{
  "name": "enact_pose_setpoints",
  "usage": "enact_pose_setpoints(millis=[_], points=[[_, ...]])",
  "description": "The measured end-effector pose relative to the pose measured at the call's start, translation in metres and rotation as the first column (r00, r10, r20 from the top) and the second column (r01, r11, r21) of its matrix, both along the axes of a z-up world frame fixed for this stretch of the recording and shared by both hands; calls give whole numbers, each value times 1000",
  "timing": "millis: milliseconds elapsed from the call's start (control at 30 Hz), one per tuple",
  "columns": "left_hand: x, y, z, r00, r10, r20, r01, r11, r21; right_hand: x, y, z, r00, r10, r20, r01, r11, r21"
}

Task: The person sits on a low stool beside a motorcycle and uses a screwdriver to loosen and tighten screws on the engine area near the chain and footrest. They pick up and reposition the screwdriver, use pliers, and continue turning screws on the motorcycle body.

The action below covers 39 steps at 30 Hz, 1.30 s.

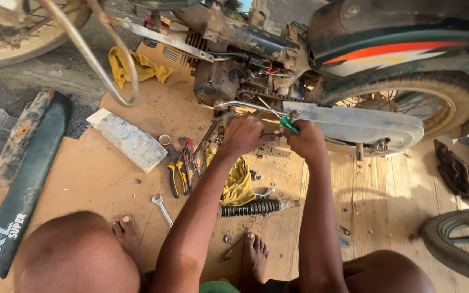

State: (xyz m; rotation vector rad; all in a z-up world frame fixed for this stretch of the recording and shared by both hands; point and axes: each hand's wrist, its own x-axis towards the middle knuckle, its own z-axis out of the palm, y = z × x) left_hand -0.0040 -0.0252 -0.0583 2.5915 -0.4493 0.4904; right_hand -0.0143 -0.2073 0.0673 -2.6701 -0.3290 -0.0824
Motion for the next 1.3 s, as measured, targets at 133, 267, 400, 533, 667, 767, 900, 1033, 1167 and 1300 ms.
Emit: enact_pose_setpoints(millis=[133, 267, 400, 533, 667, 767, 900, 1033, 1167, 1300], points=[[-13, 7, 22, 999, 26, -21, -25, 999, 25, 1, 4, 16, 990, -46, -136, 40, 998, -47], [-27, 14, 45, 999, 44, 30, -40, 990, -133, 8, 6, 21, 955, 37, -295, 5, 990, 141], [-31, 14, 38, 973, 55, 224, -1, 973, -233, 24, 14, -5, 964, 70, -258, -8, 972, 236], [-25, 15, 31, 971, 33, 237, 56, 933, -356, 24, 42, -14, 983, -40, -180, 74, 979, 189], [-18, 18, 17, 987, 99, 129, -44, 928, -369, 24, 52, -18, 986, -161, 38, 158, 984, 82], [-12, 24, 8, 983, 132, 126, -45, 846, -531, 26, 52, -30, 973, -153, 172, 159, 987, -20], [-13, 35, 18, 992, 118, 48, 17, 256, -967, 19, 53, -32, 958, -116, 263, 136, 989, -61], [-29, 49, 2, 989, 122, 78, 79, -4, -997, 7, 44, -32, 993, -5, 116, -1, 999, 50], [-65, 75, -72, 899, 437, -15, -53, 74, -996, -5, 39, -50, 963, 187, -196, -202, 977, -64], [-126, 122, -173, 665, 649, -370, -675, 310, -670, 2, 18, -124, 820, 200, -537, -320, 937, -138]])
